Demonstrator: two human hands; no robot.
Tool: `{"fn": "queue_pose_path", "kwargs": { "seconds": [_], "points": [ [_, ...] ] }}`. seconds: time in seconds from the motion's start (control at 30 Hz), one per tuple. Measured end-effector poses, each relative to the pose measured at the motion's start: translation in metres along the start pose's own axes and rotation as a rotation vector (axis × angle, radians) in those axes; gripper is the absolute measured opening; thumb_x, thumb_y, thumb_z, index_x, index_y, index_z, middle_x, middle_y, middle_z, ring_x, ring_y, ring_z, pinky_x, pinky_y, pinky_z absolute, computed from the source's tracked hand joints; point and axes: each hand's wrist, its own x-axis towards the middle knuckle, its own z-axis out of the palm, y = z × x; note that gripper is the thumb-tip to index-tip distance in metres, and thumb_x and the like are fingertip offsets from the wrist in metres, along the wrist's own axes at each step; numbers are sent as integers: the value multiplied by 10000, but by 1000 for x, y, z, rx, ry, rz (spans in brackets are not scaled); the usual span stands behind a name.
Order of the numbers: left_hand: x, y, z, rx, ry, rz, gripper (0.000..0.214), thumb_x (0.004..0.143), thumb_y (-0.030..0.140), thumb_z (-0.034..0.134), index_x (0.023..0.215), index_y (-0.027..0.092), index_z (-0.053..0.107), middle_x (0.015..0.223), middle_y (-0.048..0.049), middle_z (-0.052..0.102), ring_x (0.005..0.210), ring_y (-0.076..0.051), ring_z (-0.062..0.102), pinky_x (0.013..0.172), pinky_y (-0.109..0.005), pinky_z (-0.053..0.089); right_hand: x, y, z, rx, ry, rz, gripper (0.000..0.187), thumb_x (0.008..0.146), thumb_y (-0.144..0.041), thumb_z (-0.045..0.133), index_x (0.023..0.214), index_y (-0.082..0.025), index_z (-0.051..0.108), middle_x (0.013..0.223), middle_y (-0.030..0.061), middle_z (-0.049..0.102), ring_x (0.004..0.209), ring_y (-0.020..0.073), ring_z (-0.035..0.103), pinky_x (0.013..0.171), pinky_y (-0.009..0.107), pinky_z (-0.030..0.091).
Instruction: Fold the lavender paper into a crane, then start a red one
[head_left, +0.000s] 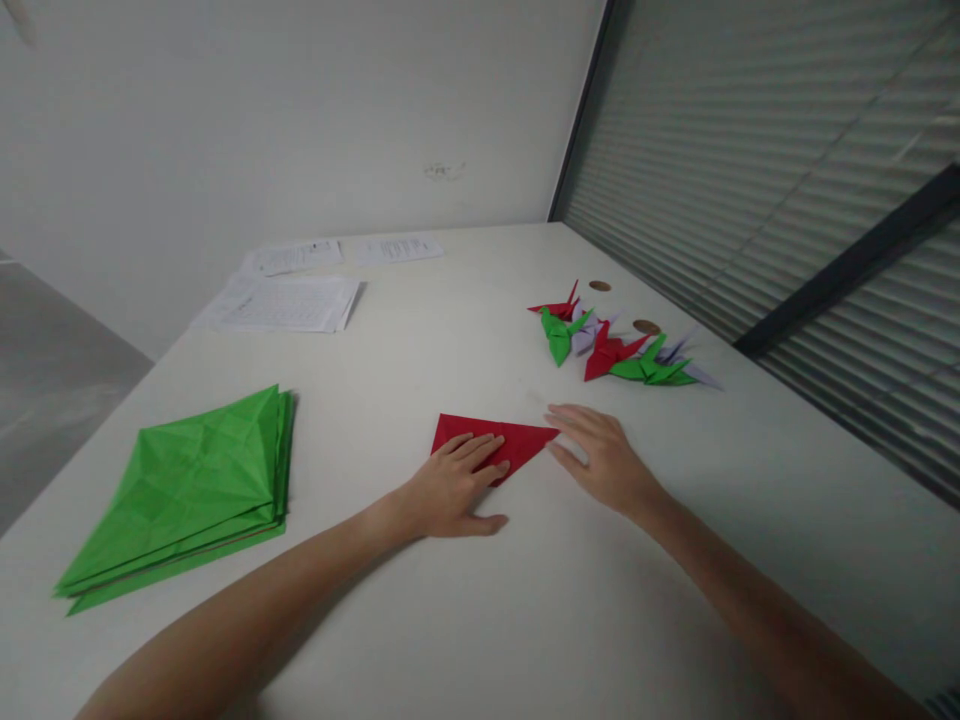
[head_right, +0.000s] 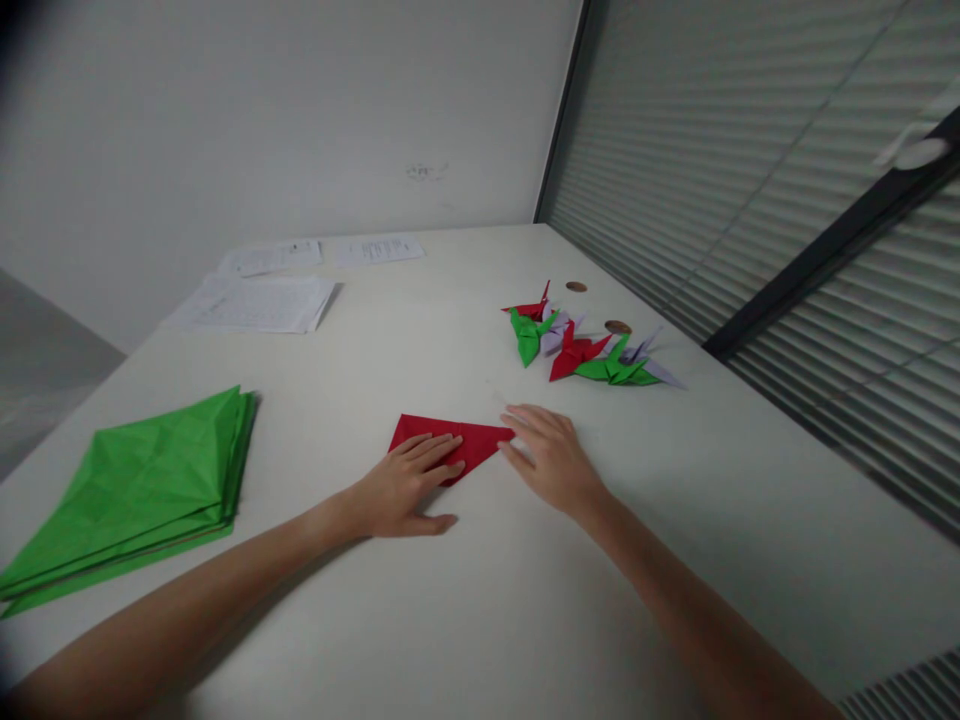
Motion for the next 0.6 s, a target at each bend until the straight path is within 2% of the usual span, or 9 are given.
{"fn": "queue_pose_path", "kwargs": {
  "seconds": [0.07,0.1,0.2,0.4,0.6],
  "points": [
    [0,0,0,-2,8,6,634,813,543,614,1301,145,541,1504,-194,389,1397,-325,371,1142,-495,302,-6,-18,1,13,-142,-151,482,956,-452,471,1336,-162,541,1419,128,531,1335,279,443,1044,457,384],
    [0,0,0,-3,12,8,635,815,544,612,1307,148,536,1501,-191,395,1399,-322,368,1140,-494,304,-9,-25,3,7,-185,-178,526,943,-491,484,1348,-160,535,1428,128,522,1353,289,425,1066,480,370],
    [-1,-1,1,-2,11,9,640,817,539,613,1318,149,527,1495,-191,403,1402,-318,365,1138,-497,306,-17,-29,7,-40,-255,-162,604,944,-532,452,1398,-135,481,1450,141,488,1351,289,439,1102,522,339],
    [-1,-1,1,-9,2,1,641,816,544,615,1311,145,536,1519,-185,364,1407,-319,355,1148,-489,292,-26,0,3,-124,-269,-42,565,962,-540,389,1421,-219,464,1440,72,504,1365,324,416,1111,621,283],
    [-2,0,-1,-8,-10,-6,647,819,547,611,1318,143,532,1523,-179,358,1417,-311,338,1158,-480,278,-26,14,-4,-240,-199,38,461,950,-502,426,1303,-267,607,1363,14,590,1410,410,293,1104,690,209]
  ]
}}
